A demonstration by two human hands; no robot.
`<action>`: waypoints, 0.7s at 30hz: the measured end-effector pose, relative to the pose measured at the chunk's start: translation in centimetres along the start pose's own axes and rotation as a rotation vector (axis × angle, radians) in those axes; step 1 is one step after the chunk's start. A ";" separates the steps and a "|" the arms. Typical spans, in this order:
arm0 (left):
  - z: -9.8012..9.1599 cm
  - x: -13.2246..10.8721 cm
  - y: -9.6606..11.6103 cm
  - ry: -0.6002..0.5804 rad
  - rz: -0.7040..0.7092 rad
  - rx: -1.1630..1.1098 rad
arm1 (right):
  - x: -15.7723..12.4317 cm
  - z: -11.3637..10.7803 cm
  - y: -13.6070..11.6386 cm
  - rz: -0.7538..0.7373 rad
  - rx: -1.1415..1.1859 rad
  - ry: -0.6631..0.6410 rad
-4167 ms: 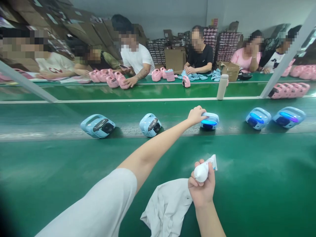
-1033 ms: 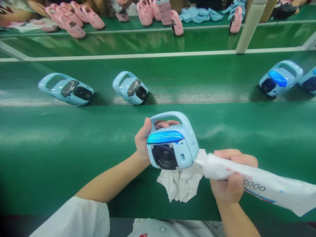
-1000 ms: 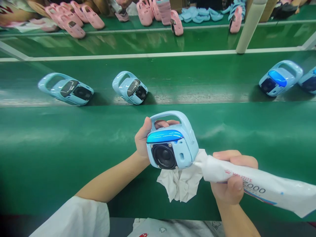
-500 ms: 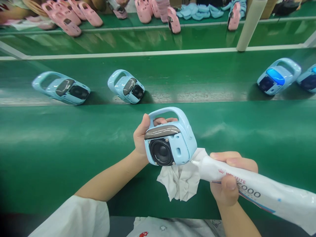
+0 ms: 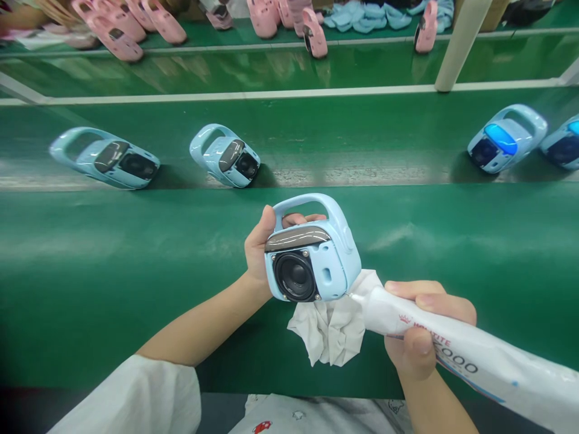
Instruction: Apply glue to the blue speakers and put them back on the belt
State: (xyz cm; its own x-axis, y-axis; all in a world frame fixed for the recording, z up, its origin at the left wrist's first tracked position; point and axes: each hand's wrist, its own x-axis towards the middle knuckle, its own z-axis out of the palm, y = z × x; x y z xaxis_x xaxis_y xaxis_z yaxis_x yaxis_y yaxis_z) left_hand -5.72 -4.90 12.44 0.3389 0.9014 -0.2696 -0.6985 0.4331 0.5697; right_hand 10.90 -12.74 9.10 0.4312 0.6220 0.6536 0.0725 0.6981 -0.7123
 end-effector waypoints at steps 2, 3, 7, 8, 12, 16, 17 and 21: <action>0.0 0.0 0.0 0.007 0.002 0.012 | 0.2 0.1 0.1 -0.040 0.005 -0.005; 0.0 0.0 0.0 0.010 0.000 0.018 | 0.3 0.2 0.1 -0.058 0.006 -0.008; 0.0 0.0 0.1 0.027 -0.012 0.033 | 0.5 0.4 0.2 -0.067 -0.024 -0.003; 0.0 0.0 0.1 0.028 -0.014 0.032 | 0.5 0.4 0.1 -0.072 -0.030 0.001; -0.1 0.0 0.0 0.010 -0.020 0.014 | 0.2 0.3 0.0 -0.082 -0.017 -0.011; -0.3 0.0 0.0 -0.016 -0.020 0.002 | 0.0 0.2 0.1 -0.085 -0.012 -0.022; -0.3 0.0 -0.1 -0.020 -0.022 0.000 | 0.0 0.3 0.2 -0.104 -0.010 -0.021; -0.4 0.1 -0.1 -0.013 -0.041 -0.010 | 0.3 0.8 0.6 -0.174 -0.062 0.058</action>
State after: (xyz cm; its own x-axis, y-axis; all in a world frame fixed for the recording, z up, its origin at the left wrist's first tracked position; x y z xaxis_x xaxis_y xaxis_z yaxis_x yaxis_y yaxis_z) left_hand -5.85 -4.90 12.04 0.3756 0.8826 -0.2828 -0.6902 0.4700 0.5501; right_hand 10.32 -11.81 9.05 0.4586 0.4711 0.7535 0.2048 0.7691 -0.6054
